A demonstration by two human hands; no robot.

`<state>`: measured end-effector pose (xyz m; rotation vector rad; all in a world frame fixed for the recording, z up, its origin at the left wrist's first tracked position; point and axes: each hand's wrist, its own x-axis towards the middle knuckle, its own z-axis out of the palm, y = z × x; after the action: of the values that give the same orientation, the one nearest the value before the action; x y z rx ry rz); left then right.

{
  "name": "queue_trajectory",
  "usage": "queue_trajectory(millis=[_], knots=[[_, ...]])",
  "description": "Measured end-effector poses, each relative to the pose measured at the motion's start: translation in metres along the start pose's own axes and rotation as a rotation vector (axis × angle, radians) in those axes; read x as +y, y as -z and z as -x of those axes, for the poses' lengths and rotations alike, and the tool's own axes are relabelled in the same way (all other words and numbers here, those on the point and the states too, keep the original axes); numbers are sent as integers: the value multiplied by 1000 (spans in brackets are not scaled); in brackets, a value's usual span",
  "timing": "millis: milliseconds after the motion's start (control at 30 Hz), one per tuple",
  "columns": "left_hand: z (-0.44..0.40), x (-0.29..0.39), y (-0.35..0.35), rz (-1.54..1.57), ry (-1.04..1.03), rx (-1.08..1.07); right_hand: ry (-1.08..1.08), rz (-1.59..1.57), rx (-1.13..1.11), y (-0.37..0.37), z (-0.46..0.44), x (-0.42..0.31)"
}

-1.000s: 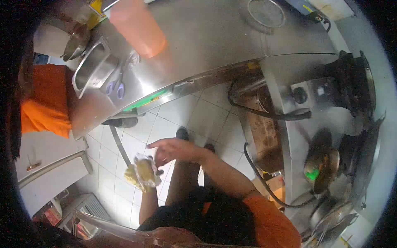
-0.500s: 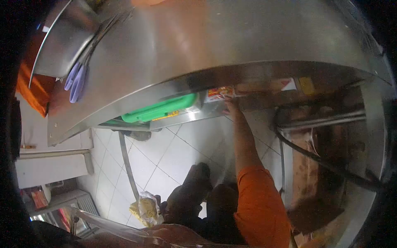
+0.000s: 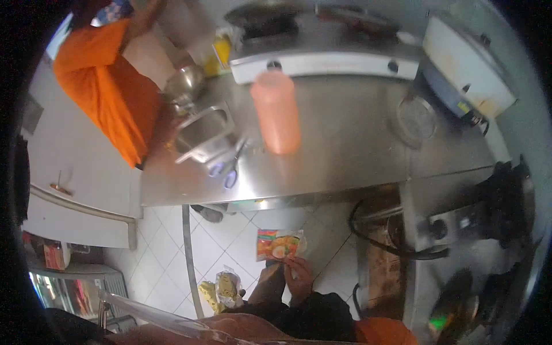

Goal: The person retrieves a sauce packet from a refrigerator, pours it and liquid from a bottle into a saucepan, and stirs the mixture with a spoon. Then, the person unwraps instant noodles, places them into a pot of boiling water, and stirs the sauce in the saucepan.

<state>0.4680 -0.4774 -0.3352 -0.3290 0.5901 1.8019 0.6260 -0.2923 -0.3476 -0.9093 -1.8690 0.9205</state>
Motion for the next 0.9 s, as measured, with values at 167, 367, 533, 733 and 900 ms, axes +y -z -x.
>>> queue_trajectory(millis=[167,367,533,733,900], knots=[[52,10,-83,70,-102,-74,192,-338,-122,24,-148,-131],[35,55,-162,214,-242,-191,249,-264,-48,-76,-327,-169],[0,108,-194,34,-304,-351,99,-270,-257,-132,-416,-144],[-60,162,-188,92,-336,-494,229,-528,-678,-38,-341,-246],[-61,168,-244,-229,-313,-679,472,-82,-526,22,-303,-273]])
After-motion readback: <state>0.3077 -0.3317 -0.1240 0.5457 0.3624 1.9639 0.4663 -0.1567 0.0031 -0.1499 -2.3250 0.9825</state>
